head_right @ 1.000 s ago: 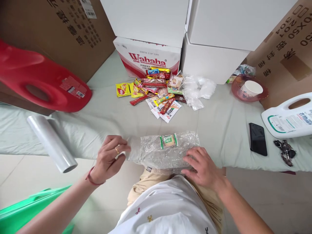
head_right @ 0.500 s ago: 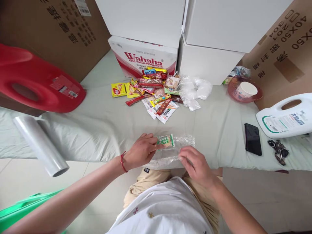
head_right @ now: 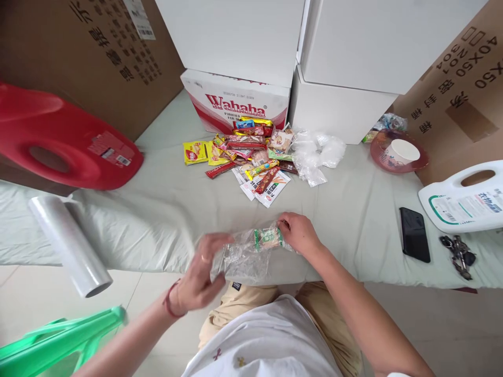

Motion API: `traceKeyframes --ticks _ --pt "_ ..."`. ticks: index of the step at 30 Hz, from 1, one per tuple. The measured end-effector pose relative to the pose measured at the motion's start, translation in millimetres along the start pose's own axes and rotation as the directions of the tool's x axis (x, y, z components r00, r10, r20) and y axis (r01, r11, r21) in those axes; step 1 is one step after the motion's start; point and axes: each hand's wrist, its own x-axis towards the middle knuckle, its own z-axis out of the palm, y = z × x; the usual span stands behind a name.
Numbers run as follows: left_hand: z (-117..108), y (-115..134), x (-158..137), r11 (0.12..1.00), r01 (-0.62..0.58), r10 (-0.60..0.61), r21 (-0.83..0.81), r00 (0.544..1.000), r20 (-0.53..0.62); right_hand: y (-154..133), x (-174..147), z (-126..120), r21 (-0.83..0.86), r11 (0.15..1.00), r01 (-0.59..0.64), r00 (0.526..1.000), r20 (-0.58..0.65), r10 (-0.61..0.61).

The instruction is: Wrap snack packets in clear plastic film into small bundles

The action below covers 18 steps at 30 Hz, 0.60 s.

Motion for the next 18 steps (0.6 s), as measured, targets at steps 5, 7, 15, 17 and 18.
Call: traceKeyframes --ticks 5,7,15,17,18 --pt "38.3 14.7 -27.5 0.929 -0.122 0.158 0.348 0.985 -0.075 -2.8 -2.8 -1.7 0.013 1.000 -0.025 1.000 0.016 0.024" --pt "46.6 15.2 -21.8 0.946 -0.065 0.119 0.316 0.981 -0.154 -2.8 -2.2 -1.9 0.028 0.999 -0.032 0.999 0.021 0.031" --pt "37.2 -22.2 5.4 0.695 0.655 -0.538 0.296 0.747 -0.390 9.1 -0.7 -1.5 0.143 0.990 -0.001 1.000 -0.002 0.001" --pt "38.0 -27.4 8.3 0.593 0.695 -0.590 0.408 0.719 -0.367 13.7 -1.3 -3.0 0.125 0.992 0.026 0.999 -0.041 -0.021" --pt "39.4 -27.8 9.3 0.578 0.690 -0.587 0.436 0.723 -0.365 16.7 -1.6 -5.0 0.107 0.993 0.046 0.998 -0.054 -0.040"
